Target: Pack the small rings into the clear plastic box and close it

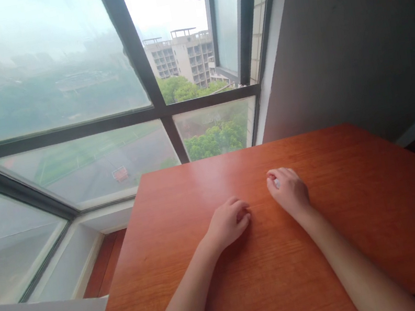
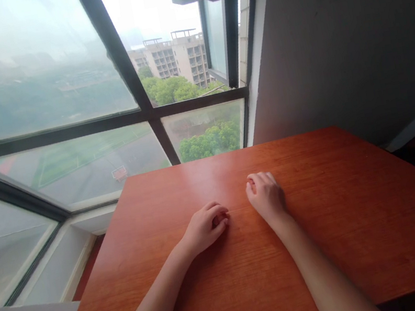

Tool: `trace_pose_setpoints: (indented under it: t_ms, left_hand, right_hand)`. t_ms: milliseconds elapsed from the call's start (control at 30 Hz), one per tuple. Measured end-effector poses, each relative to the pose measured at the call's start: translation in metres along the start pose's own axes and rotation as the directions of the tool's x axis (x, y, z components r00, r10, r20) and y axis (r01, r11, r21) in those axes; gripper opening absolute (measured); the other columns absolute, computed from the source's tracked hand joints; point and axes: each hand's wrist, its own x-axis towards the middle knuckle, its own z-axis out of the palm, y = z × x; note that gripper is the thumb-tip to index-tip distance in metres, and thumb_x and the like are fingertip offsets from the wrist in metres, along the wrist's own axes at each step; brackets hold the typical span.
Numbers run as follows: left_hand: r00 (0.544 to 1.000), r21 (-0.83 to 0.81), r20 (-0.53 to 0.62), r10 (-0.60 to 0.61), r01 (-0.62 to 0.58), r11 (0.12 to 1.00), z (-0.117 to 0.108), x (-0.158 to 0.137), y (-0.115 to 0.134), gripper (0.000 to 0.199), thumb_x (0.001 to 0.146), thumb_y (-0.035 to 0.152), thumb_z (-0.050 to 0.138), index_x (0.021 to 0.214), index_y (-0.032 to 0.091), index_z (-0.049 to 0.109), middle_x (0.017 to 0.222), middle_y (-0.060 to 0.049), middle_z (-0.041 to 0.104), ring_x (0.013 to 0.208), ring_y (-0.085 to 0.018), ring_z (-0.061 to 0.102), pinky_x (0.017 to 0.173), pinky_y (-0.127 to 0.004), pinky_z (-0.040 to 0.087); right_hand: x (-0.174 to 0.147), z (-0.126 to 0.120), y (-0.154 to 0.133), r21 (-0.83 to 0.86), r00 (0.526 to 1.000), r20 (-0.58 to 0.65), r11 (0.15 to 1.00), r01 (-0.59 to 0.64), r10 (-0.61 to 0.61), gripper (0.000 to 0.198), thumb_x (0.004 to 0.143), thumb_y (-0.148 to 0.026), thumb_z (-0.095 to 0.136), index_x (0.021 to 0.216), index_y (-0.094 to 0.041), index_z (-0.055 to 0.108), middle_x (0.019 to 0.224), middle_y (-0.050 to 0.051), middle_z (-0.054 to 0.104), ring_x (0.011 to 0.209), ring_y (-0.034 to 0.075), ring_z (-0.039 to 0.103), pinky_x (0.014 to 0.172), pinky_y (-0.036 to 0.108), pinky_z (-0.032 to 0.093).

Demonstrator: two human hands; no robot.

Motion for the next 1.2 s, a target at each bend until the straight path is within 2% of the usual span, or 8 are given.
trace_pose_setpoints:
  t_ms: [100, 200, 300, 567, 900, 1000, 1100, 1200]
  left_hand:
    - [1.0, 0.004, -0.001, -0.004, 0.004, 1.0, 0.0, 0.0, 0.0, 0.019, 0.084, 0.02, 0.052, 0.1, 0.021, 0.062, 0.102, -0.004, 0.061, 0.077, -0.012, 0.059, 0.07, -0.022, 0.046]
    - [1.0, 0.008, -0.008, -0.006, 0.006, 1.0, 0.0, 0.0, -0.001, 0.019, 0.084, 0.02, 0.052, 0.1, 0.021, 0.062, 0.103, -0.004, 0.061, 0.077, -0.013, 0.059, 0.071, -0.022, 0.047]
    - [1.0, 0.008, -0.016, -0.003, 0.004, 1.0, 0.001, -0.001, -0.001, 0.019, 0.084, 0.02, 0.052, 0.101, 0.022, 0.062, 0.103, -0.004, 0.061, 0.078, -0.013, 0.06, 0.071, -0.022, 0.047]
    - [1.0, 0.003, -0.014, -0.011, 0.011, 1.0, 0.0, -0.001, 0.0, 0.019, 0.084, 0.02, 0.053, 0.1, 0.022, 0.063, 0.103, -0.003, 0.062, 0.077, -0.012, 0.06, 0.07, -0.022, 0.047]
    - [1.0, 0.019, -0.019, 0.006, -0.005, 1.0, 0.001, 0.0, -0.002, 0.02, 0.084, 0.018, 0.052, 0.1, 0.021, 0.063, 0.1, -0.004, 0.062, 0.082, -0.014, 0.06, 0.073, -0.024, 0.047]
    - [0.999, 0.035, -0.044, -0.001, 0.002, 0.999, 0.001, 0.0, -0.003, 0.026, 0.082, 0.016, 0.053, 0.106, 0.021, 0.062, 0.101, -0.005, 0.063, 0.087, -0.017, 0.06, 0.079, -0.027, 0.048]
    - [0.991, 0.083, -0.119, -0.067, 0.077, 0.994, -0.001, -0.001, -0.006, 0.034, 0.081, 0.016, 0.054, 0.114, 0.02, 0.057, 0.106, -0.007, 0.063, 0.096, -0.02, 0.059, 0.088, -0.033, 0.047]
    - [0.981, 0.115, -0.156, -0.113, 0.132, 0.985, -0.002, -0.002, -0.007, 0.051, 0.078, 0.023, 0.062, 0.126, 0.019, 0.049, 0.118, -0.01, 0.06, 0.109, -0.025, 0.055, 0.097, -0.04, 0.043]
  right_hand:
    - [0.004, 0.0, 0.025, -0.091, 0.996, -0.071, 0.993, -0.068, 0.062, 0.034, 0.085, -0.033, 0.053, 0.112, -0.015, 0.063, 0.114, 0.017, 0.061, 0.106, 0.032, 0.052, 0.09, 0.041, 0.041]
    - [0.0, 0.01, 0.037, -0.135, 0.994, 0.0, 0.985, -0.108, 0.109, 0.047, 0.084, -0.038, 0.053, 0.123, -0.012, 0.057, 0.131, 0.022, 0.049, 0.12, 0.037, 0.044, 0.096, 0.048, 0.04]
    - [-0.006, 0.021, 0.037, -0.105, 0.994, 0.069, 0.991, -0.08, 0.088, 0.053, 0.083, -0.037, 0.052, 0.131, -0.013, 0.05, 0.139, 0.022, 0.042, 0.126, 0.038, 0.04, 0.099, 0.051, 0.04]
    - [-0.008, 0.026, 0.036, -0.083, 0.991, 0.13, 0.996, 0.028, -0.017, 0.052, 0.079, -0.026, 0.051, 0.13, -0.015, 0.053, 0.14, 0.017, 0.046, 0.129, 0.035, 0.039, 0.106, 0.05, 0.036]
    - [-0.01, 0.023, 0.014, 0.053, 0.973, 0.192, 0.991, 0.12, -0.128, 0.055, 0.08, -0.04, 0.061, 0.13, -0.02, 0.054, 0.136, 0.014, 0.05, 0.125, 0.033, 0.044, 0.104, 0.049, 0.04]
    - [-0.012, 0.021, 0.004, 0.122, 0.953, 0.225, 0.976, 0.178, -0.202, 0.057, 0.08, -0.04, 0.061, 0.132, -0.02, 0.053, 0.139, 0.014, 0.048, 0.126, 0.033, 0.043, 0.105, 0.05, 0.039]
    - [-0.014, 0.017, -0.009, 0.195, 0.917, 0.274, 0.95, 0.242, -0.29, 0.057, 0.081, -0.039, 0.061, 0.135, -0.021, 0.052, 0.141, 0.014, 0.047, 0.128, 0.032, 0.041, 0.107, 0.049, 0.038]
    - [-0.018, 0.013, -0.024, 0.256, 0.889, 0.3, 0.927, 0.274, -0.346, 0.058, 0.081, -0.038, 0.063, 0.135, -0.02, 0.052, 0.14, 0.013, 0.047, 0.128, 0.031, 0.04, 0.108, 0.048, 0.037]
